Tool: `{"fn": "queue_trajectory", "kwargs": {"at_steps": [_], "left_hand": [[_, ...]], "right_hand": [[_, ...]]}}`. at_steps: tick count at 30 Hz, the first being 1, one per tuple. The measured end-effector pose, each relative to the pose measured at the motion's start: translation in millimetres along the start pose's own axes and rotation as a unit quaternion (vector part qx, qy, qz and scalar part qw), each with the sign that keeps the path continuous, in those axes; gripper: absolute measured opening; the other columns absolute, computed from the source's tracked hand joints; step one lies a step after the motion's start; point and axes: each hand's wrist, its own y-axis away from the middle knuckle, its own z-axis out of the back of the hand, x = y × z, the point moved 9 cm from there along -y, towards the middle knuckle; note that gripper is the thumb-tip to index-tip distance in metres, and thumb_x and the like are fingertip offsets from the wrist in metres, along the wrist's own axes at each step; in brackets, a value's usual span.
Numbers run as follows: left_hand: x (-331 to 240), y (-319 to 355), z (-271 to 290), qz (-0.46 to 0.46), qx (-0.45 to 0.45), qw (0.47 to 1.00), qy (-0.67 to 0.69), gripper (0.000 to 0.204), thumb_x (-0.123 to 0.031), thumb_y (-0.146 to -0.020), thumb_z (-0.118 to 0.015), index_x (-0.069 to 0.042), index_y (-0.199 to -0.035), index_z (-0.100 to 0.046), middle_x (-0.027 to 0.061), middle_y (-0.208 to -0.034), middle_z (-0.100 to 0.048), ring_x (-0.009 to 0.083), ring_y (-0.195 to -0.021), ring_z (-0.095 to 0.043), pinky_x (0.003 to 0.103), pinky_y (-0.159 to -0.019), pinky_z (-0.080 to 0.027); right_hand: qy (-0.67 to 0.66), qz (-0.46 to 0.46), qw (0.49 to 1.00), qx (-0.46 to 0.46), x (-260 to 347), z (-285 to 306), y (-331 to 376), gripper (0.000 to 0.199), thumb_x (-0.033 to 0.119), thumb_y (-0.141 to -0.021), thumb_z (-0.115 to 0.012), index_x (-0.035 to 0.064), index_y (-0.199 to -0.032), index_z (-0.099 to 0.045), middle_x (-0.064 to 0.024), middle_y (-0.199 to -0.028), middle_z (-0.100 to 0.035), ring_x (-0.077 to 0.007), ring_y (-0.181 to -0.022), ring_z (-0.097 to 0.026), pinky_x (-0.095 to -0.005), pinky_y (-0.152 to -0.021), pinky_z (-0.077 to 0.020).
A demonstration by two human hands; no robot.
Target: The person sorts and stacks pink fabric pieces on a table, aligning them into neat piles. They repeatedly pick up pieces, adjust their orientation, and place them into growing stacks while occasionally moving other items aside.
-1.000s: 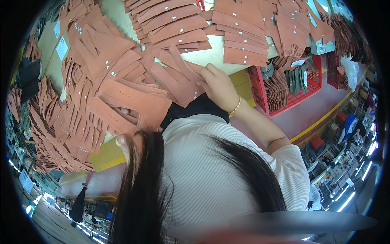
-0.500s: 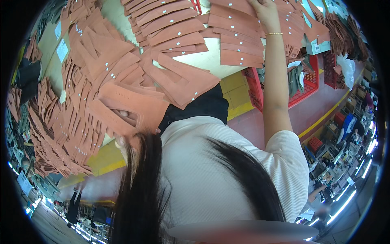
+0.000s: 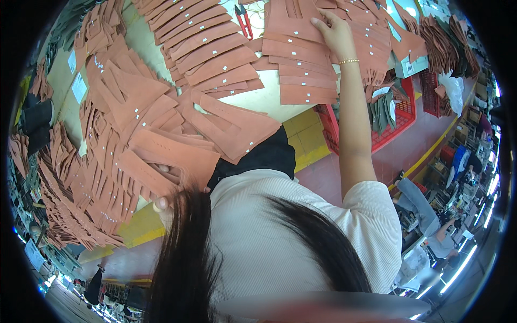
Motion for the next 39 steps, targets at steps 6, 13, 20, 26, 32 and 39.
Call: {"fn": "queue_trajectory", "kwargs": {"at_steps": [6, 13, 20, 26, 32, 39], "left_hand": [[2.0, -1.5, -0.6, -0.001, -0.004, 1.0, 0.001, 0.11, -0.063, -0.072, -0.078, 0.017, -0.137, -0.039, 0.0334, -0.123, -0.058, 0.0359, -0.097, -0.067, 0.047, -0.093, -0.056], [4.4, -1.8, -0.7, -0.003, -0.006, 1.0, -0.001, 0.11, -0.063, -0.071, -0.078, 0.018, -0.136, -0.041, 0.0332, -0.121, -0.059, 0.0353, -0.095, -0.068, 0.047, -0.092, -0.057], [7.7, 5.0, 1.1, 0.0, -0.016, 1.0, -0.004, 0.11, -0.064, -0.071, -0.078, 0.018, -0.135, -0.043, 0.033, -0.119, -0.061, 0.0346, -0.094, -0.069, 0.046, -0.092, -0.057], [10.5, 11.6, 0.6, 0.015, -0.026, 0.999, -0.031, 0.11, -0.065, -0.071, -0.078, 0.019, -0.134, -0.044, 0.0329, -0.118, -0.062, 0.0341, -0.092, -0.069, 0.046, -0.091, -0.058], [9.8, 4.9, -9.5, 0.106, 0.05, 0.987, -0.111, 0.108, -0.066, -0.07, -0.077, 0.02, -0.128, -0.049, 0.0313, -0.112, -0.065, 0.0326, -0.09, -0.07, 0.044, -0.091, -0.058], [9.9, 9.9, -28.2, 0.207, 0.186, 0.96, -0.041, 0.08, -0.047, -0.091, -0.067, 0.005, -0.144, -0.039, 0.0262, -0.116, -0.064, 0.0275, -0.096, -0.071, 0.04, -0.079, -0.061]], "right_hand": [[0.033, 0.02, 0.998, -0.047, 8.6, 0.5, 10.5, 0.045, 0.026, -0.089, -0.072, 0.007, -0.129, -0.065, -0.0164, -0.104, -0.072, -0.0298, -0.095, -0.068, -0.0392, -0.084, -0.0537], [0.176, 0.183, 0.954, -0.16, 78.5, 5.6, 57.5, 0.052, 0.022, -0.083, -0.076, 0.0098, -0.131, -0.061, -0.0143, -0.111, -0.058, -0.0365, -0.105, -0.056, -0.0478, -0.088, -0.0484], [0.078, 0.239, 0.953, 0.171, 136.3, -88.1, 204.7, 0.054, 0.026, -0.079, -0.078, 0.0079, -0.127, -0.063, -0.01, -0.113, -0.059, -0.0294, -0.108, -0.054, -0.0424, -0.093, -0.0415], [0.086, 0.241, 0.958, 0.131, 136.6, -96.1, 232.4, 0.057, 0.024, -0.078, -0.078, 0.0087, -0.13, -0.061, -0.0057, -0.12, -0.058, -0.0264, -0.109, -0.054, -0.0412, -0.094, -0.0394], [0.069, 0.233, 0.962, 0.126, 136.9, -94.0, 242.3, 0.057, 0.02, -0.077, -0.079, 0.0081, -0.129, -0.06, -0.0059, -0.121, -0.058, -0.0274, -0.109, -0.053, -0.0422, -0.093, -0.0388], [0.021, 0.141, 0.979, 0.143, 135.4, -94.3, 224.9, 0.031, 0.007, -0.079, -0.075, 0.0099, -0.105, -0.059, -0.009, -0.107, -0.056, -0.0315, -0.106, -0.053, -0.0434, -0.091, -0.0404]]}}
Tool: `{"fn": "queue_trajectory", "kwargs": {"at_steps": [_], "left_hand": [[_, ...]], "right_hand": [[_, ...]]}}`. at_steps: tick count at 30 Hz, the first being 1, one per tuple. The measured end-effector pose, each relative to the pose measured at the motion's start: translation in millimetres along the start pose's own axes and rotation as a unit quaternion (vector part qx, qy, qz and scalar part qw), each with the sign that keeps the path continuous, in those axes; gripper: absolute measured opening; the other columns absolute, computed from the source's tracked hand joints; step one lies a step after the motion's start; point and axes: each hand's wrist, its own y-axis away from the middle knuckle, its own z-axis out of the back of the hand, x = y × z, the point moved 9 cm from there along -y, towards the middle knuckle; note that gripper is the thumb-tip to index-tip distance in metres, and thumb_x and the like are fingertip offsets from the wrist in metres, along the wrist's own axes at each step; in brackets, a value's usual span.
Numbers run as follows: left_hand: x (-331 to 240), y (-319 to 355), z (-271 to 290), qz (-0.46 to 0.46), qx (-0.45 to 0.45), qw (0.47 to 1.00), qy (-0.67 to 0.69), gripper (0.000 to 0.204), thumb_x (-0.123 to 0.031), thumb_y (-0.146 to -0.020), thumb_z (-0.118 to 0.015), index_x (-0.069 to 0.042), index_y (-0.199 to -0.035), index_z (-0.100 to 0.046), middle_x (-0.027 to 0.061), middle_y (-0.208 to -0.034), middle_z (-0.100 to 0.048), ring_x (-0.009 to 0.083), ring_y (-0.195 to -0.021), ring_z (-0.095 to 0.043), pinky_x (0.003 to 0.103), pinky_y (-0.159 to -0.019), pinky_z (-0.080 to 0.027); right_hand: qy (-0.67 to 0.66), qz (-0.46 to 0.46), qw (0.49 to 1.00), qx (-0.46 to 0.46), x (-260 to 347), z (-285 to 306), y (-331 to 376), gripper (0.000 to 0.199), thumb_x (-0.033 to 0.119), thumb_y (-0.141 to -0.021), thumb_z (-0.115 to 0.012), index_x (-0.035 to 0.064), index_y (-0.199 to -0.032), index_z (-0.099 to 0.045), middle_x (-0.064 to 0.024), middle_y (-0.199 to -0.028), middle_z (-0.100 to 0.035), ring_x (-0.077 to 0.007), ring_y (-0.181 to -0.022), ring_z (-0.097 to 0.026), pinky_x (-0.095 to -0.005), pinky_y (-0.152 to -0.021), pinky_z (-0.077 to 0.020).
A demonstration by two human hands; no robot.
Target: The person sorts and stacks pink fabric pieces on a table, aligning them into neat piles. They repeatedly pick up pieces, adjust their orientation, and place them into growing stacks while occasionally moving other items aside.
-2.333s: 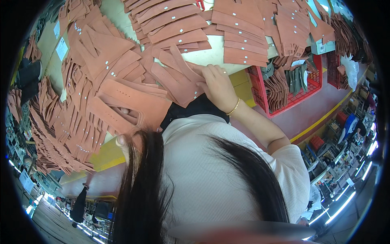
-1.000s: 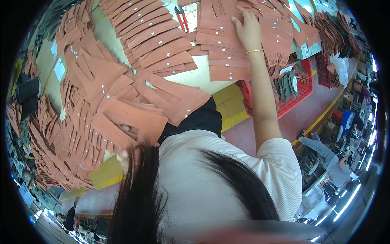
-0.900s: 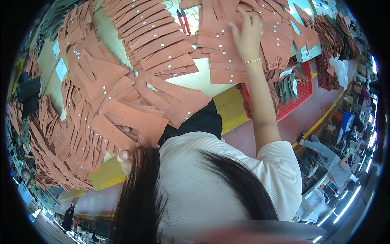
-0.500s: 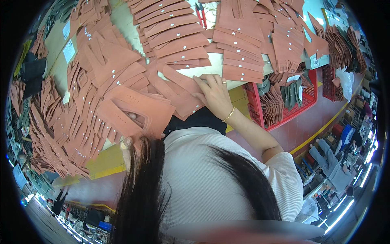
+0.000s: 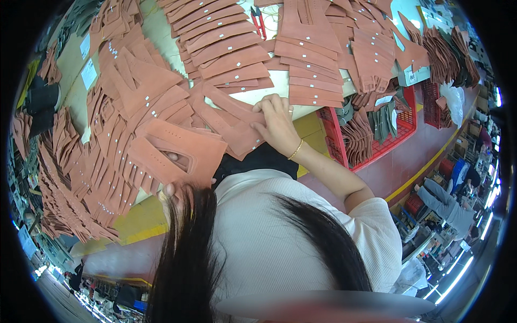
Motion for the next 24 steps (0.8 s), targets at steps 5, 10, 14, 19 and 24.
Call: {"fn": "queue_trajectory", "kwargs": {"at_steps": [5, 10, 14, 19, 24], "left_hand": [[-4.4, 2.5, 17.9, -0.014, -0.109, 0.991, -0.071, 0.116, -0.073, -0.069, -0.076, 0.014, -0.137, -0.044, 0.0301, -0.128, -0.058, 0.0331, -0.107, -0.066, 0.041, -0.091, -0.057], [-18.1, 0.3, 19.9, -0.203, -0.197, 0.959, -0.031, 0.115, -0.068, -0.067, -0.079, 0.008, -0.143, -0.037, 0.0262, -0.13, -0.055, 0.0398, -0.109, -0.062, 0.056, -0.089, -0.056], [-20.8, -1.9, 21.2, -0.272, -0.205, 0.94, 0.003, 0.111, -0.063, -0.068, -0.081, -0.002, -0.147, -0.034, 0.0237, -0.133, -0.051, 0.0429, -0.112, -0.06, 0.064, -0.086, -0.055], [-13.5, -7.9, 24.8, -0.249, -0.171, 0.952, 0.052, 0.107, -0.059, -0.069, -0.08, -0.008, -0.15, -0.032, 0.023, -0.135, -0.05, 0.0429, -0.112, -0.059, 0.064, -0.087, -0.055], [-15.0, -9.0, 16.9, -0.319, -0.139, 0.934, 0.08, 0.105, -0.061, -0.071, -0.076, -0.009, -0.151, -0.031, 0.0232, -0.137, -0.049, 0.0429, -0.113, -0.059, 0.064, -0.087, -0.054]], "right_hand": [[-0.171, 0.062, 0.974, 0.136, 28.9, 15.6, -21.9, 0.021, 0.006, -0.084, -0.07, 0.0063, -0.099, -0.055, -0.0119, -0.093, -0.058, -0.0308, -0.087, -0.062, -0.04, -0.078, -0.0493], [-0.204, 0.083, 0.974, 0.046, 4.6, 108.6, -75.3, 0.018, 0.012, -0.088, -0.072, 0.0048, -0.097, -0.058, -0.0056, -0.088, -0.064, -0.0175, -0.082, -0.064, -0.0303, -0.074, -0.0516], [-0.228, 0.022, 0.954, -0.194, -89.2, 171.6, -151.4, 0.027, 0.012, -0.087, -0.077, 0.0018, -0.108, -0.064, -0.0033, -0.096, -0.068, -0.0093, -0.086, -0.062, -0.0263, -0.075, -0.0511], [-0.082, -0.137, 0.971, -0.175, -183.6, 157.6, -183.5, 0.034, 0.022, -0.083, -0.081, 0.0034, -0.107, -0.065, -0.0043, -0.096, -0.069, -0.0124, -0.085, -0.064, -0.0284, -0.077, -0.0522], [-0.027, -0.147, 0.967, -0.207, -186.2, 156.6, -172.0, 0.033, 0.022, -0.083, -0.078, 0.0046, -0.107, -0.065, -0.0081, -0.097, -0.071, -0.0226, -0.088, -0.068, -0.0357, -0.082, -0.053]]}}
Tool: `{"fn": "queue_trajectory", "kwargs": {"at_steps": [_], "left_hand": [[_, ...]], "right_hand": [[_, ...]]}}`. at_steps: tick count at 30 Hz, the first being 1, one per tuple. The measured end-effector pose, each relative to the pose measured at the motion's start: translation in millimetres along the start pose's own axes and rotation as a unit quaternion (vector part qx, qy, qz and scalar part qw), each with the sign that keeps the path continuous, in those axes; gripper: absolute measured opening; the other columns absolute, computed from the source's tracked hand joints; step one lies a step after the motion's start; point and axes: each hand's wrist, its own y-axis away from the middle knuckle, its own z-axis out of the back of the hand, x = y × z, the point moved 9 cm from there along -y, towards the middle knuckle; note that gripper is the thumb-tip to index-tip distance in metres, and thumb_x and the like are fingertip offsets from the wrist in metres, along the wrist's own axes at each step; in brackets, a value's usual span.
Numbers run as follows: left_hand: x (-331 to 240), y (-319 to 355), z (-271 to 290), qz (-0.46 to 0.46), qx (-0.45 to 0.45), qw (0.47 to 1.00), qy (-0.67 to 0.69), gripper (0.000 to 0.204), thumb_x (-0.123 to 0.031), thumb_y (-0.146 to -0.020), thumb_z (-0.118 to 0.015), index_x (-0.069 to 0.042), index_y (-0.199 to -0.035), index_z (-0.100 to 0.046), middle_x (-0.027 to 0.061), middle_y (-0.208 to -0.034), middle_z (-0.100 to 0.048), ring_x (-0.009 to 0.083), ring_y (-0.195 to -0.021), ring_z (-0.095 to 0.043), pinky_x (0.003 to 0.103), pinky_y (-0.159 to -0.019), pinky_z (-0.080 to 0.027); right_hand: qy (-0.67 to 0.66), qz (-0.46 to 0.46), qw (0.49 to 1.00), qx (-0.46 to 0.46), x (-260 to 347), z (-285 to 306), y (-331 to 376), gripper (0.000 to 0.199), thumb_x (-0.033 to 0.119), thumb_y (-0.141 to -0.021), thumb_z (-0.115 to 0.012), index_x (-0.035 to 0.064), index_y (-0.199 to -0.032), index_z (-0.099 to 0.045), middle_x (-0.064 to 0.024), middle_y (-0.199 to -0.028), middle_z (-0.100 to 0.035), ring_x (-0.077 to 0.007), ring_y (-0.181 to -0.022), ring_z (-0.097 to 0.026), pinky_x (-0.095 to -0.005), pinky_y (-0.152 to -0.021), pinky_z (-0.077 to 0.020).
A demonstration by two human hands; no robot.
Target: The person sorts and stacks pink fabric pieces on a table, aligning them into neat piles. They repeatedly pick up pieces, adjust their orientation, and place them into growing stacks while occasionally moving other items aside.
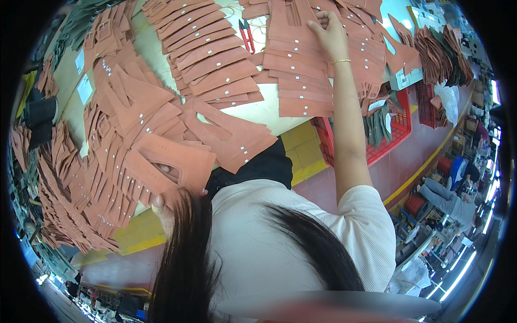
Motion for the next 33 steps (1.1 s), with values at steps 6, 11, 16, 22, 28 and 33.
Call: {"fn": "queue_trajectory", "kwargs": {"at_steps": [6, 11, 16, 22, 28, 33], "left_hand": [[-8.5, -10.9, 6.4, 0.065, 0.004, 0.997, 0.049, 0.101, -0.07, -0.077, -0.063, -0.011, -0.153, -0.031, 0.0223, -0.145, -0.044, 0.0441, -0.118, -0.055, 0.062, -0.091, -0.05], [-20.4, -15.5, 17.5, 0.054, -0.039, 0.997, -0.038, 0.104, -0.074, -0.075, -0.062, -0.012, -0.153, -0.031, 0.0219, -0.147, -0.043, 0.044, -0.119, -0.053, 0.059, -0.097, -0.047], [-16.6, -19.8, 10.7, 0.035, -0.054, 0.997, -0.044, 0.109, -0.072, -0.073, -0.067, -0.01, -0.154, -0.03, 0.0219, -0.149, -0.042, 0.0421, -0.125, -0.05, 0.058, -0.103, -0.043], [-12.8, -10.7, 26.2, -0.005, -0.154, 0.986, -0.067, 0.115, -0.075, -0.071, -0.067, -0.007, -0.155, -0.027, 0.0244, -0.151, -0.04, 0.0433, -0.13, -0.048, 0.056, -0.108, -0.04], [-9.8, -13.3, 27.0, 0.073, -0.042, 0.996, -0.039, 0.118, -0.075, -0.072, -0.066, -0.002, -0.155, -0.024, 0.0262, -0.149, -0.04, 0.0444, -0.13, -0.047, 0.056, -0.109, -0.04], [-10.6, -23.0, 16.5, 0.107, 0.071, 0.991, 0.032, 0.115, -0.072, -0.074, -0.064, -0.002, -0.155, -0.024, 0.027, -0.148, -0.041, 0.0433, -0.13, -0.047, 0.056, -0.108, -0.041]], "right_hand": [[-0.014, 0.18, 0.984, -0.013, 64.0, 6.1, 70.5, 0.027, 0.021, -0.086, -0.076, 0.0059, -0.106, -0.067, -0.008, -0.097, -0.065, -0.0205, -0.09, -0.064, -0.0345, -0.081, -0.0519], [-0.046, 0.222, 0.934, 0.275, 107.7, -70.9, 215.4, 0.025, 0.016, -0.082, -0.075, 0.006, -0.103, -0.068, -0.012, -0.1, -0.058, -0.0317, -0.095, -0.058, -0.0406, -0.085, -0.0485], [0.03, 0.214, 0.943, 0.254, 111.9, -78.4, 259.1, 0.042, 0.017, -0.078, -0.078, 0.0074, -0.117, -0.065, -0.0094, -0.109, -0.056, -0.0284, -0.105, -0.054, -0.0415, -0.092, -0.0426], [0.029, 0.224, 0.942, 0.249, 123.8, -76.9, 266.6, 0.038, 0.013, -0.081, -0.075, 0.0073, -0.117, -0.064, -0.0086, -0.104, -0.057, -0.0283, -0.097, -0.057, -0.0405, -0.087, -0.0453], [-0.155, 0.276, 0.91, 0.267, 163.3, -28.2, 223.1, 0.032, 0.006, -0.083, -0.072, 0.0071, -0.114, -0.066, -0.0084, -0.094, -0.063, -0.0253, -0.085, -0.064, -0.0355, -0.076, -0.0524], [-0.297, 0.068, 0.951, 0.054, 91.6, 22.4, 102.1, 0.024, 0.009, -0.088, -0.069, 0.0043, -0.112, -0.068, -0.0127, -0.098, -0.066, -0.029, -0.087, -0.064, -0.0366, -0.077, -0.0535]]}}
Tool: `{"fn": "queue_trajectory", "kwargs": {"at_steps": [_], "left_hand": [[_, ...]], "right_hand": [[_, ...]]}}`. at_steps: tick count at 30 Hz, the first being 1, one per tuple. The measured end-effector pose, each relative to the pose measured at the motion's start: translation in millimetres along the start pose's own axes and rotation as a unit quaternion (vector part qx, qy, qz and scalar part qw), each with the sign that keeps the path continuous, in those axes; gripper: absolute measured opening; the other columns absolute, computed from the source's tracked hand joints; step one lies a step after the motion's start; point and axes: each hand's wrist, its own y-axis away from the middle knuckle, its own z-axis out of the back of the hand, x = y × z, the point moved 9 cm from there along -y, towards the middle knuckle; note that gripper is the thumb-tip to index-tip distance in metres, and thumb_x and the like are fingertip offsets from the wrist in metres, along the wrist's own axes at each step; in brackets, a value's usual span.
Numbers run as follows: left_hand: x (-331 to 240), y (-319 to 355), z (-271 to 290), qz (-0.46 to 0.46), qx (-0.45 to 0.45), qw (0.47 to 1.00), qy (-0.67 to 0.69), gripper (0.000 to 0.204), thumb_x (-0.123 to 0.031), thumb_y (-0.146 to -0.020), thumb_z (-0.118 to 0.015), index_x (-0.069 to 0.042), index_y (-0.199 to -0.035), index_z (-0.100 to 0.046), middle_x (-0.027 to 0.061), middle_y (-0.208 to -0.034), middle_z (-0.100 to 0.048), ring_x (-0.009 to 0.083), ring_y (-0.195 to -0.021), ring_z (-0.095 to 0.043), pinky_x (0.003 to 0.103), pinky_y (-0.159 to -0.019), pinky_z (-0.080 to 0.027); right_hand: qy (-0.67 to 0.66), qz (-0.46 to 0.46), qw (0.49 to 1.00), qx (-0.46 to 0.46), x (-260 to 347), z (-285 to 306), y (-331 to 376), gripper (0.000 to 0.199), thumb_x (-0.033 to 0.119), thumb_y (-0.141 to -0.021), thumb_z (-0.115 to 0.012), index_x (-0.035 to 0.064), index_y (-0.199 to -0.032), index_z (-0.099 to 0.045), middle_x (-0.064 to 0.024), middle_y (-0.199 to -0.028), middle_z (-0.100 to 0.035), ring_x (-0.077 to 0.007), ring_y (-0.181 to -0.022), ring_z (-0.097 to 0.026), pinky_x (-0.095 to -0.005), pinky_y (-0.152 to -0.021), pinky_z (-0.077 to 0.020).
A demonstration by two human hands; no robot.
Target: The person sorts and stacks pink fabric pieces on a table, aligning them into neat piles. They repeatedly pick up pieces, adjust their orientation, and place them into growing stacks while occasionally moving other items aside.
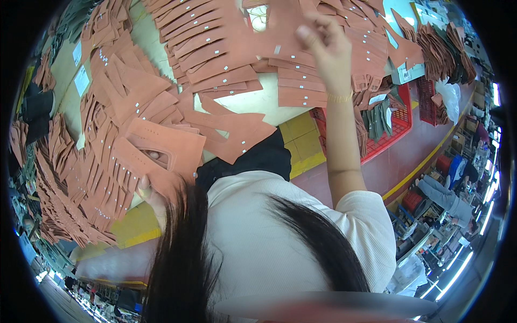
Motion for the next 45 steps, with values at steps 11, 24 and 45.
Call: {"fn": "queue_trajectory", "kwargs": {"at_steps": [11, 24, 45], "left_hand": [[0.6, 9.5, -1.7, -0.117, -0.151, 0.98, -0.05, 0.094, -0.052, -0.077, -0.072, -0.004, -0.148, -0.034, 0.0195, -0.138, -0.049, 0.0387, -0.125, -0.052, 0.055, -0.106, -0.045], [-13.5, 11.9, -17.9, -0.246, -0.15, 0.954, -0.081, 0.074, -0.033, -0.073, -0.075, -0.006, -0.135, -0.047, 0.0102, -0.129, -0.055, 0.0301, -0.123, -0.054, 0.048, -0.107, -0.044], [-14.3, 2.7, -16.7, -0.189, -0.042, 0.976, -0.102, 0.082, -0.043, -0.079, -0.07, -0.002, -0.143, -0.039, 0.0186, -0.123, -0.059, 0.0329, -0.103, -0.061, 0.045, -0.089, -0.053]], "right_hand": [[0.448, 0.17, 0.856, -0.193, -53.1, 44.7, -62.7, 0.036, 0.019, -0.084, -0.076, 0.006, -0.117, -0.068, -0.0112, -0.104, -0.068, -0.0273, -0.095, -0.066, -0.0384, -0.085, -0.0515], [0.377, 0.157, 0.878, 0.249, -17.4, -118.6, 151.3, 0.048, 0.025, -0.079, -0.078, 0.0102, -0.123, -0.064, -0.008, -0.126, -0.056, -0.0287, -0.115, -0.052, -0.0451, -0.095, -0.0415], [0.174, 0.013, 0.978, -0.114, -92.6, 48.3, -97.8, 0.022, 0.004, -0.085, -0.074, 0.0011, -0.103, -0.062, -0.0077, -0.09, -0.07, -0.0166, -0.085, -0.066, -0.0294, -0.076, -0.0535]]}}
